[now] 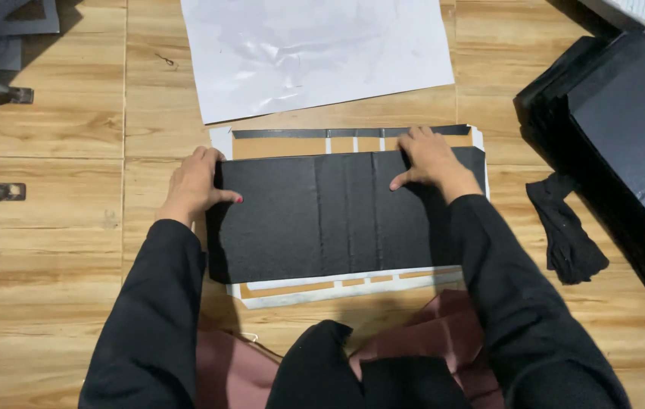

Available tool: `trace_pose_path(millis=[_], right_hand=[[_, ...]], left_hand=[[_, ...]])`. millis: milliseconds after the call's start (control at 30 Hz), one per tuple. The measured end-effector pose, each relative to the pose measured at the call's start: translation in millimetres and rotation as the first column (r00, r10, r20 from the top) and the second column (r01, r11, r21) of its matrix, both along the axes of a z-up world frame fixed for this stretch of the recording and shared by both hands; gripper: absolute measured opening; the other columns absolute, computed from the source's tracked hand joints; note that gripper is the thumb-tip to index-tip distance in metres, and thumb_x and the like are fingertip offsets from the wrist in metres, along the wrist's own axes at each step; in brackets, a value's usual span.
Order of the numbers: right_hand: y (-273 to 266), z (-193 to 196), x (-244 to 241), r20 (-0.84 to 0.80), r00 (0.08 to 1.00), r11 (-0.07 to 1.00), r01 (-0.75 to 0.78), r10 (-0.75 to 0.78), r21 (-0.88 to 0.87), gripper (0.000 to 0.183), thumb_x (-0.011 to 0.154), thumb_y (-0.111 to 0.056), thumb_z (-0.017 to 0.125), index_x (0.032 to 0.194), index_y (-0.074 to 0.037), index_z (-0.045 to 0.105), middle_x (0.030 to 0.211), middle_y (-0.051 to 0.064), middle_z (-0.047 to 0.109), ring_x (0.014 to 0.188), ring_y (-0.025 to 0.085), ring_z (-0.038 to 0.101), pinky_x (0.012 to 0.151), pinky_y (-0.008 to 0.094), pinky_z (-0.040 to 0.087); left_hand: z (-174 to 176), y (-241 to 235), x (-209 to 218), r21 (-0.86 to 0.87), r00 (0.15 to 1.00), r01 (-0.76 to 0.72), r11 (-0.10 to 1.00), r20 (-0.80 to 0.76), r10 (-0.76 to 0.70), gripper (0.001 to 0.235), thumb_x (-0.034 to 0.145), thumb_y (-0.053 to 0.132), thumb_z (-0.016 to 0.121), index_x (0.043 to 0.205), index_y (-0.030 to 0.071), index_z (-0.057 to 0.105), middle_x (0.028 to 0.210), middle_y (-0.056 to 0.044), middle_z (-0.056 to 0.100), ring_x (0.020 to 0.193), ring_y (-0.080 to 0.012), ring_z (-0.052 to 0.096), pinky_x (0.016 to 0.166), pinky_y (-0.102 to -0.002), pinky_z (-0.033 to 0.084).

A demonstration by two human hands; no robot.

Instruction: Assembling folders by applying black material to cardboard templates, folding the edges, and pressing them down with a roller.

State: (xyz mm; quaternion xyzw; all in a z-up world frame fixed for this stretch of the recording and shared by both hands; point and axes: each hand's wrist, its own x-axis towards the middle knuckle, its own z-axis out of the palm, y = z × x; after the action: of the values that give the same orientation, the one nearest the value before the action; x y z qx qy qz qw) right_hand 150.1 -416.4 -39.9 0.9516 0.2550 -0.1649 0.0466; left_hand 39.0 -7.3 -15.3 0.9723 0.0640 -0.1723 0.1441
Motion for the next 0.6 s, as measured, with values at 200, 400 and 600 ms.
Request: trace_pose_path(millis=[200, 400, 600], right_hand=[[-81, 24, 7, -0.374, 0.889, 0.911, 0.357, -0.264, 0.205, 0.046, 0.06, -0.046, 0.077, 0.09, -0.012, 0.067, 0.089, 0.012, 0.067, 0.094, 0.03, 0.061, 0.078, 0.042, 0.045], [-166, 10, -46, -0.693, 0.588, 0.298, 0.809, -0.417, 0.507, 0.017, 0.07, -0.016, 0.073, 0.086, -0.016, 0.067, 0.076, -0.007, 0.062, 0.072, 0.005, 0.057, 0.066, 0.018, 0.046], [-151, -13, -113, -0.837, 0.508, -0.291, 0.785, -0.205, 0.548, 0.034, 0.082, -0.006, 0.059, 0.115, -0.009, 0.055, 0.103, 0.009, 0.063, 0.093, 0.021, 0.061, 0.082, 0.033, 0.049]], left_hand=[[-28, 16, -9, -0.612, 0.934, -0.308, 0.729, -0.048, 0.354, 0.044, 0.062, 0.028, 0.082, 0.1, 0.018, 0.062, 0.08, -0.003, 0.054, 0.074, -0.0195, 0.053, 0.065, -0.034, 0.043], [-58, 11, -35, -0.89, 0.792, -0.441, 0.115, -0.326, 0.516, 0.034, 0.083, 0.019, 0.065, 0.116, 0.012, 0.057, 0.103, -0.008, 0.061, 0.092, -0.0208, 0.06, 0.079, -0.038, 0.051], [-53, -11, -46, -0.895, 0.781, -0.445, 0.045, -0.362, 0.509, 0.032, 0.088, 0.015, 0.055, 0.12, 0.018, 0.052, 0.105, -0.007, 0.059, 0.092, -0.0228, 0.06, 0.077, -0.04, 0.051]])
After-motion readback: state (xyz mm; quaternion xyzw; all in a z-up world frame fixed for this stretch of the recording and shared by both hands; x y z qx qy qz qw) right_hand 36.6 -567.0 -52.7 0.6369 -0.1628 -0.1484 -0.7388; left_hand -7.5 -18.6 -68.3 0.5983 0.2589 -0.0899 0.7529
